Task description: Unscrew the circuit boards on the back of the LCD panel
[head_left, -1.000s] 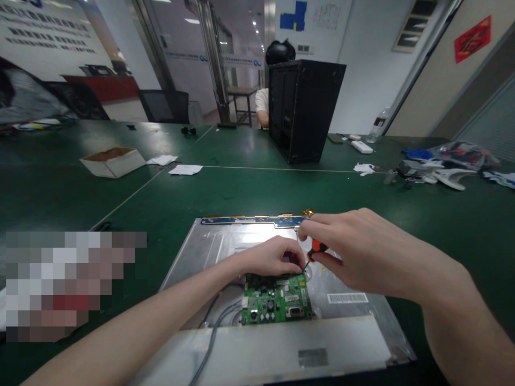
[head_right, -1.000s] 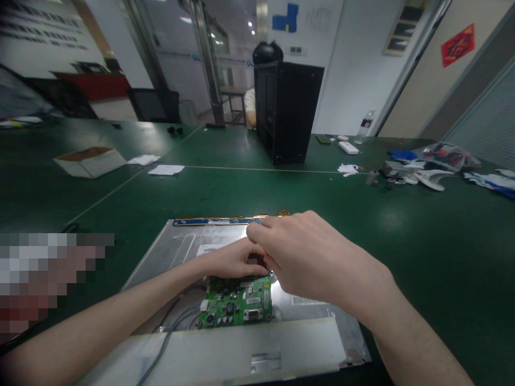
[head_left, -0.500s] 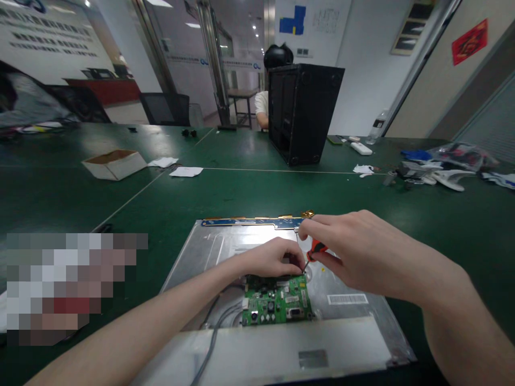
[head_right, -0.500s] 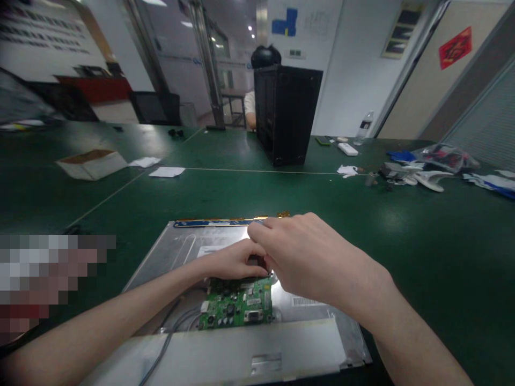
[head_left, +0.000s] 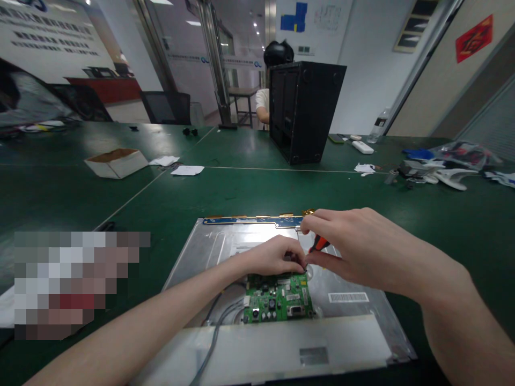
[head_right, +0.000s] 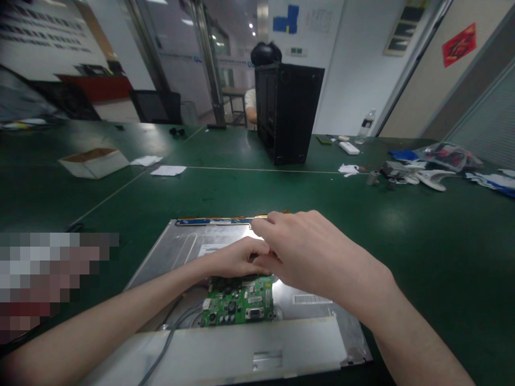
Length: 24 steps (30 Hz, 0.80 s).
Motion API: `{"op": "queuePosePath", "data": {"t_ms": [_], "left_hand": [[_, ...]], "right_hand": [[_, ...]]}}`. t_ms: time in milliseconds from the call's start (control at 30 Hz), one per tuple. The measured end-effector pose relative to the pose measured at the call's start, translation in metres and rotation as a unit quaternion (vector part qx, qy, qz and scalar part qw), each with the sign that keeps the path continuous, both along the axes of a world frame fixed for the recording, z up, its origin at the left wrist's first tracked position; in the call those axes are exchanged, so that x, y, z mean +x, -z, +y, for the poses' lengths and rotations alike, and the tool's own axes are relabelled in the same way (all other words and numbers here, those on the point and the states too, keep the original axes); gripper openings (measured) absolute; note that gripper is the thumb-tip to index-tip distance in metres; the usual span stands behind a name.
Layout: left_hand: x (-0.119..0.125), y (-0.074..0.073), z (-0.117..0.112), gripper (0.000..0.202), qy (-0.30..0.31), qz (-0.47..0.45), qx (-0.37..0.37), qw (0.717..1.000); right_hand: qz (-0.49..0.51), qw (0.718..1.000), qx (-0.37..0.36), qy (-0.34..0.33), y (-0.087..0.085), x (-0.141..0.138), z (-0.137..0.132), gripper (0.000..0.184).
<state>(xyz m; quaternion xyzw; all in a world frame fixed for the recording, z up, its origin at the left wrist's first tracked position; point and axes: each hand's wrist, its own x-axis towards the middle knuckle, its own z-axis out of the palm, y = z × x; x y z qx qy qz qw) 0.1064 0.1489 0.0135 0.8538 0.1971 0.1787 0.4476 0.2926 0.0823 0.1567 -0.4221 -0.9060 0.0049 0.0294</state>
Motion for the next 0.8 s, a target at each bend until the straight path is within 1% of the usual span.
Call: {"op": "queuePosePath", "data": {"t_ms": [100,167,300,467,567,700,733,800], "left_hand": [[0.0002,0.0016,0.0012,0.004,0.003,0.002,0.0,1.0],[0.0001,0.0021,0.0012,0.007,0.008,0.006,-0.007,1.0],[-0.0001,0.0015,-0.0007,0.007,-0.004,0.014,-0.003,1.0],[0.0008,-0.0013,-0.0023,0.003,-0.013,0.015,-0.008,1.0],[0.0015,-0.0023,-0.0021,0.003,-0.011,0.006,-0.015,1.0],[0.0018,-0.0012,-0.0009,0.004,-0.009,0.0,-0.017,1.0],[0.0018,-0.0008,-0.0006,0.004,-0.007,0.001,-0.018,1.0],[0.0016,0.0,-0.0002,0.004,-0.002,0.001,-0.021,1.0]], "right_hand": [[-0.025,0.999,0.017,0.016,0.0009,-0.001,0.0019,0.007],[-0.024,1.0,0.013,-0.001,0.0009,-0.0013,0.0022,0.006],[0.002,0.999,-0.032,-0.03,-0.0005,-0.0013,0.0012,0.015],[0.028,0.997,-0.066,-0.036,-0.0009,0.0002,0.0014,0.019],[0.038,0.998,-0.052,-0.026,-0.0006,-0.0003,0.0014,0.013],[-0.002,0.999,-0.014,0.034,0.0,-0.0022,0.0013,0.009],[-0.012,0.999,-0.009,0.04,0.0004,-0.0023,0.0014,0.007],[-0.012,0.999,-0.011,0.027,0.0011,-0.0017,0.0015,0.006]]}}
